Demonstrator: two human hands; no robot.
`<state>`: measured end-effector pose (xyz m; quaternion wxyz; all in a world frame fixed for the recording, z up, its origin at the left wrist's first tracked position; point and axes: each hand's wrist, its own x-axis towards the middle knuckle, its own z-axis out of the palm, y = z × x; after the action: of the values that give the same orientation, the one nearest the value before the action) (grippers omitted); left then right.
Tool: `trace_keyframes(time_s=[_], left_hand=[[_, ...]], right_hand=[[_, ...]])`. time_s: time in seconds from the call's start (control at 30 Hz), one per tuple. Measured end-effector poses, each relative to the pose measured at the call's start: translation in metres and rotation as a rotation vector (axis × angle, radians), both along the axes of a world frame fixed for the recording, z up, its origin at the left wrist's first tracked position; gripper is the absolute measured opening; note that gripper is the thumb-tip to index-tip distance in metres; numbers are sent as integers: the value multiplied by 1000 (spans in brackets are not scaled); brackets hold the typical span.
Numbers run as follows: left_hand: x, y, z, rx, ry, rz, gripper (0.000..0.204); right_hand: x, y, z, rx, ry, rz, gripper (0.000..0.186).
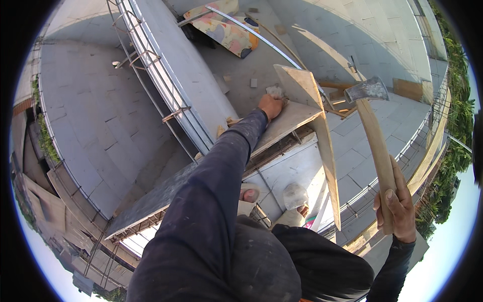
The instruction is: The person measures a piece of plywood with a tape measure, marks it with a pencil, and then saws the plywood while holding it in place by hand.
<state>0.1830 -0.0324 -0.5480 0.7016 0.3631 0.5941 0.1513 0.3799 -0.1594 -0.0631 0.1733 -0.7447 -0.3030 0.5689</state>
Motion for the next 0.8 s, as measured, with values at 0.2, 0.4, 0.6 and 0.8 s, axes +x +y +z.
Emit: trace_keyframes(time_s=[0.2,0.4,0.6,0.8], left_hand=[[0,-2,0,-16,-64,-15,28],[-2,0,9,3,-50,-15,27],[-5,1,17,113,-23,-66,20],[-5,2,6,16,-110,-7,22]], right_hand=[[-41,75,-47,-38,-294,420,73],[-60,136,-96,1,-515,972,57],[-67,163,-149,-118,-651,1242,50],[-74,167,-148,-60,-630,1261,53]])
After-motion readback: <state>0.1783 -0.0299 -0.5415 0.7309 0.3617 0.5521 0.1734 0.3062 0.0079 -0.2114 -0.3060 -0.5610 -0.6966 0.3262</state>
